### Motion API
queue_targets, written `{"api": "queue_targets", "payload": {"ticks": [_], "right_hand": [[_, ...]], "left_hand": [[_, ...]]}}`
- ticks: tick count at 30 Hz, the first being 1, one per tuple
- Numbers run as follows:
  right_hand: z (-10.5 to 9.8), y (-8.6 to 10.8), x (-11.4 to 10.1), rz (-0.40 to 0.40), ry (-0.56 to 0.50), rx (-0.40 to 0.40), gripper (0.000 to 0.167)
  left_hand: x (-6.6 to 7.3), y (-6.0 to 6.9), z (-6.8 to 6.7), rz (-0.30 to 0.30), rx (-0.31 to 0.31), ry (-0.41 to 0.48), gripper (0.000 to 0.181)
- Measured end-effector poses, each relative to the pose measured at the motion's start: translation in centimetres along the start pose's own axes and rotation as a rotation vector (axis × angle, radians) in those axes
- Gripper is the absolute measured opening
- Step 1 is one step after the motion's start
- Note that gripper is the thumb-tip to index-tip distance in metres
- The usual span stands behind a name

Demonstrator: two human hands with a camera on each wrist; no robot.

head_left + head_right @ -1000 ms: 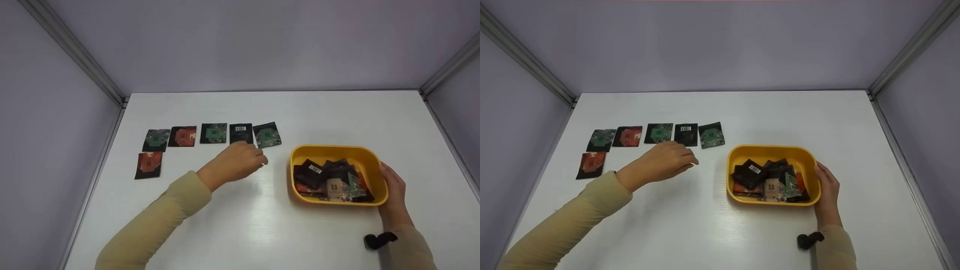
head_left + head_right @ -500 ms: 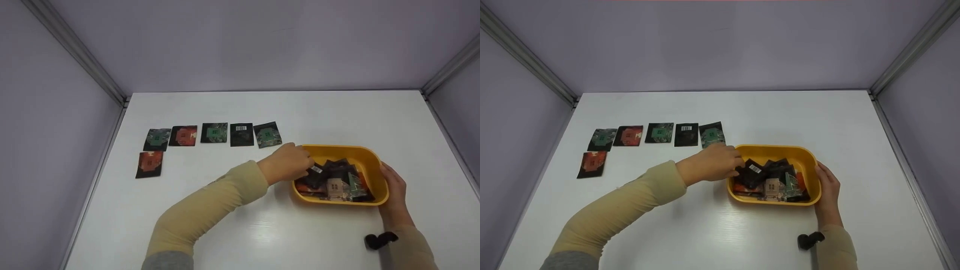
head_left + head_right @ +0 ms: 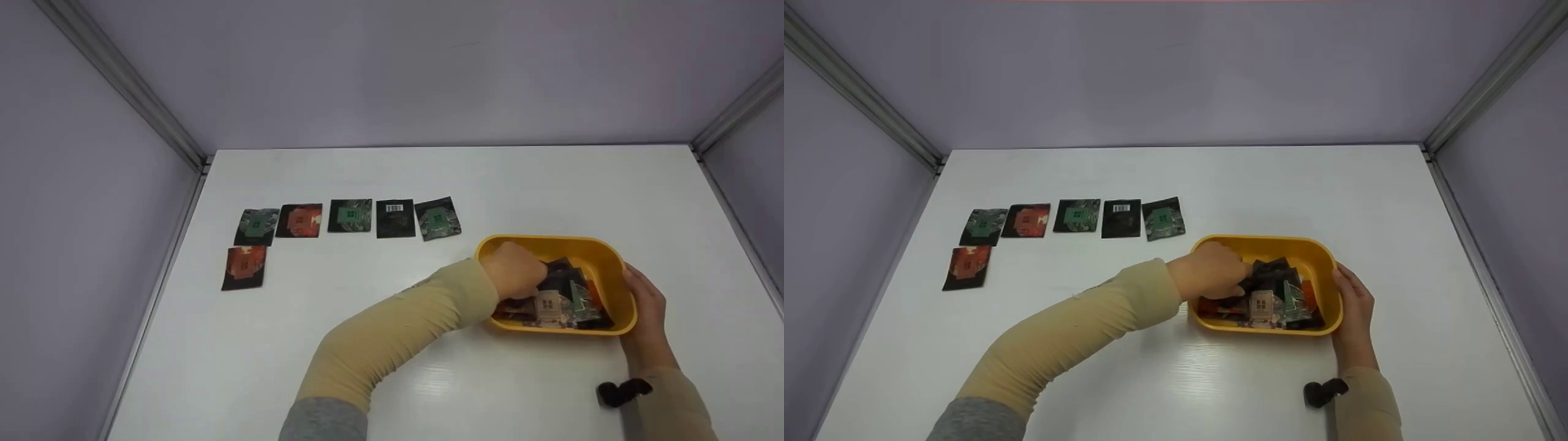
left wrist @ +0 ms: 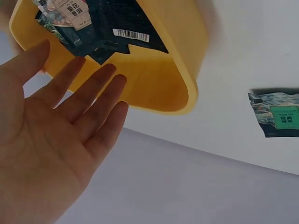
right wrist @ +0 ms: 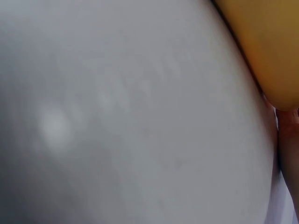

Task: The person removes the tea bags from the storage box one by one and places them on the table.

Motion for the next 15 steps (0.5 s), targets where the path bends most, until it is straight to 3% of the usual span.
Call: {"api": "queue_targets", "payload": {"ticks": [5, 8, 10, 15], "right_hand": [[0.0, -0.2, -0.2, 0.018, 0.014, 0.002, 0.055], [0.0, -0.2, -0.3, 0.034, 0.005, -0.003, 0.055], [0.0, -0.2, -0.4, 0.036, 0.007, 0.002, 0.056], [0.0, 0.0, -0.3, 0.050, 0.054, -0.007, 0.056]], "left_hand": [[0.6, -1.4, 0.8, -0.095, -0.121, 0.001, 0.027], [0.9, -1.7, 1.3, -0.119, -0.178, 0.000, 0.030], [1.1, -1.6, 1.6, -0.115, -0.177, -0.010, 0.030], [1.4, -1.0, 2.4, -0.078, -0.107, -0.028, 0.028]]}}
Point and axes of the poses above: each hand's wrist, its own y-axis away from the middle knuckle, its own z-axis out of the palm, x = y × z, the point moved 3 cm from there along -y, towards the middle knuckle, and after that the axes turned 14 degrees about z, right-handed, at the moved point
